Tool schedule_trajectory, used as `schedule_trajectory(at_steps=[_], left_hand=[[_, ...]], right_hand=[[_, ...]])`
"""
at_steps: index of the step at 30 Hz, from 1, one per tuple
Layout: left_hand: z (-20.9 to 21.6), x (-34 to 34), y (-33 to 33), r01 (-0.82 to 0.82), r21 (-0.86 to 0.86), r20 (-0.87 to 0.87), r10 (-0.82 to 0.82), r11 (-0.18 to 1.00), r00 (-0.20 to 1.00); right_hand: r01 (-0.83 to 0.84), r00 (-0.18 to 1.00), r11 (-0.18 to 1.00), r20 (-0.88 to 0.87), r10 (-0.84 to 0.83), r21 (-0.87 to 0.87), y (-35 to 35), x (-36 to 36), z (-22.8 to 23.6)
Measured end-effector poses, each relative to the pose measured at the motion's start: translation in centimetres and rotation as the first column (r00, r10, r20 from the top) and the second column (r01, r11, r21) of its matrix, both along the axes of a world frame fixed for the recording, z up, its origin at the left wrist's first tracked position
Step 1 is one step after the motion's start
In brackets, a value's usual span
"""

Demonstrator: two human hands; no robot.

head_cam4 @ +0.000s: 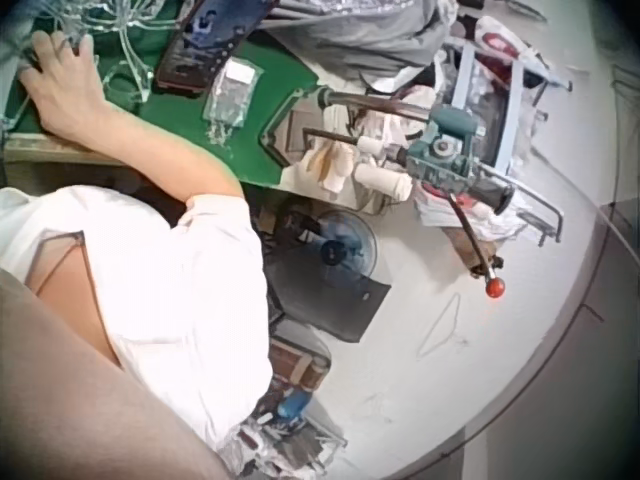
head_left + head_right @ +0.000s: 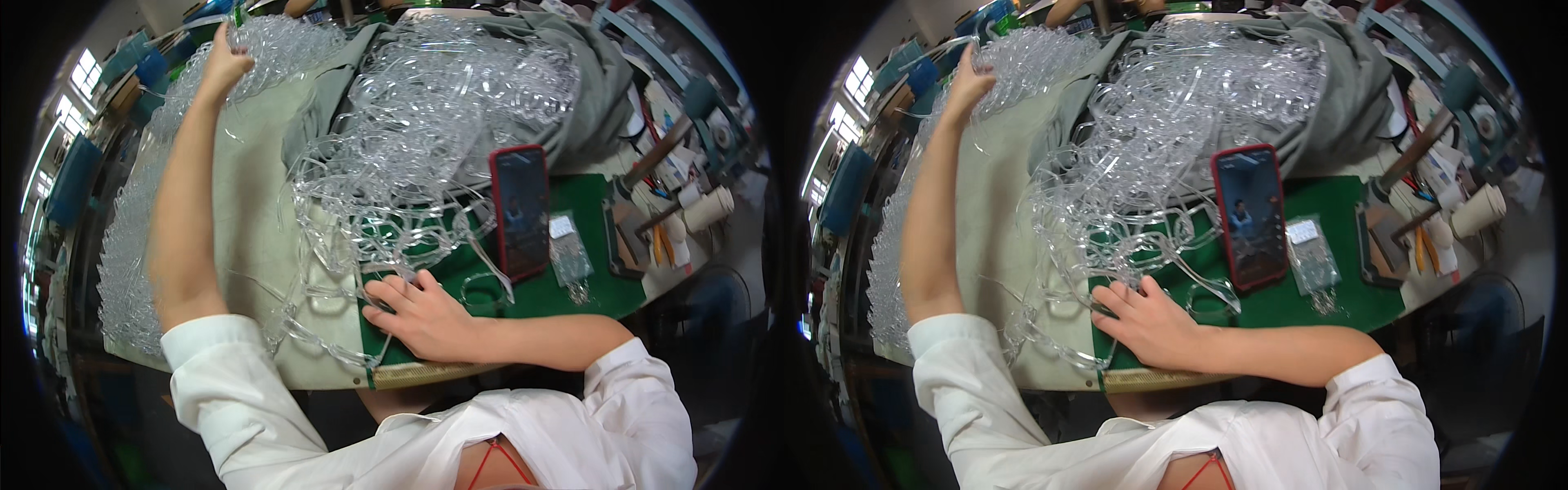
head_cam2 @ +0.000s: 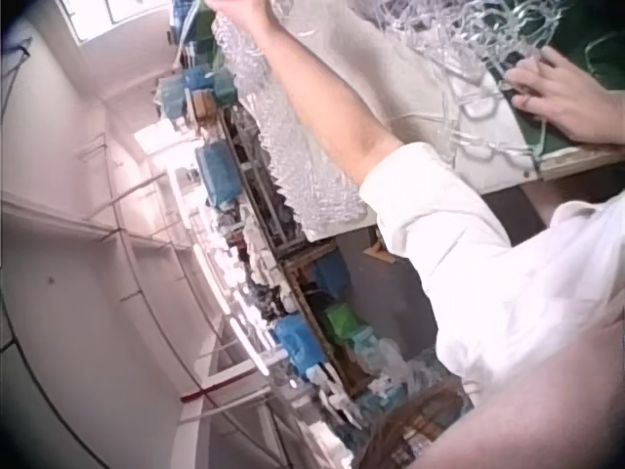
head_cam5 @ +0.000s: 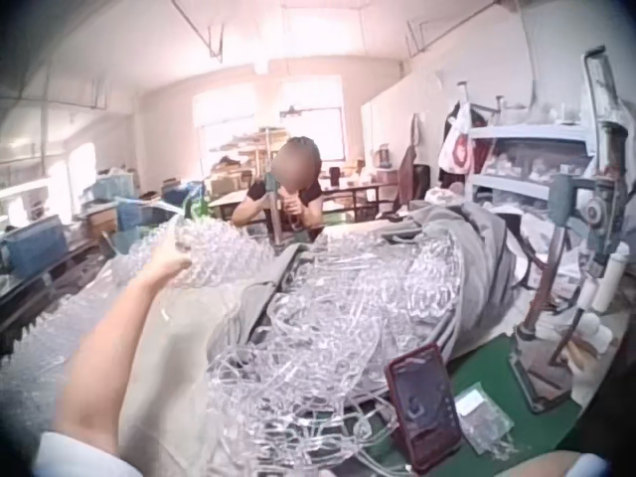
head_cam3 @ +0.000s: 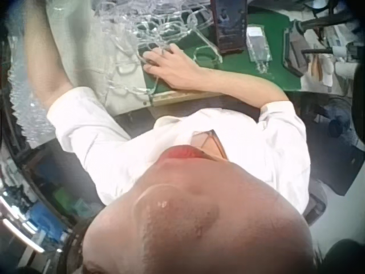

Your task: The person repeatedly picks up clear eyeglass frames and small metal screws from a green work surface, inserts the screws into the hinge area of each frame, and places the assembled frames aside. The person handles frames one at a time and occasionally shifts a pile of frames to access more.

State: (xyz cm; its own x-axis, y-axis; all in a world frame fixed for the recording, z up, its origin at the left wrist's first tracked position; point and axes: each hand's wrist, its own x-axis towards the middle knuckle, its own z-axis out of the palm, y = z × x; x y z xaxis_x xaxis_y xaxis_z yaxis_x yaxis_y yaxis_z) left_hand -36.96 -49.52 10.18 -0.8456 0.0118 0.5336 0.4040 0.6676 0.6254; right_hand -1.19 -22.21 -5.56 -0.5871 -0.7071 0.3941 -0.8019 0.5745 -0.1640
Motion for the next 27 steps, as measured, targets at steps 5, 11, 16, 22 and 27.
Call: schedule_trajectory(at_steps=[5, 11, 16, 22, 27], left_hand=[[5.8, 11.9, 12.0, 0.272, -0.285, -0.342, -0.363, 0.919, 0.867], [-0.4, 17.8, 19.8, 0.549, -0.655, 0.127, -0.641, 0.519, 0.757], [2.5, 20.8, 19.5, 0.467, -0.722, 0.246, -0.441, 0.511, 0.863], [4.2, 29.2, 14.3, 0.638, -0.273, 0.273, -0.577, 0.721, 0.769], [-1.2, 39.8, 9.7, 0.193, 0.046, -0.308, -0.170, 0.980, 0.936]], right_hand=[[0.017, 0.999, 1.000, -0.032, -0.017, 0.015, 0.5, 0.5, -0.2], [-0.050, 0.997, 0.994, -0.062, 0.044, -0.101, 0.0, 1.5, 1.3], [-0.072, 0.992, 0.997, -0.107, 0.072, 0.005, 0.0, 1.6, 5.7], [-0.140, 0.915, 0.927, 0.314, 0.256, -0.348, 1.9, -2.5, 10.1], [0.168, 0.631, 0.706, 0.626, 0.459, -0.688, 3.7, -5.5, 9.1]])
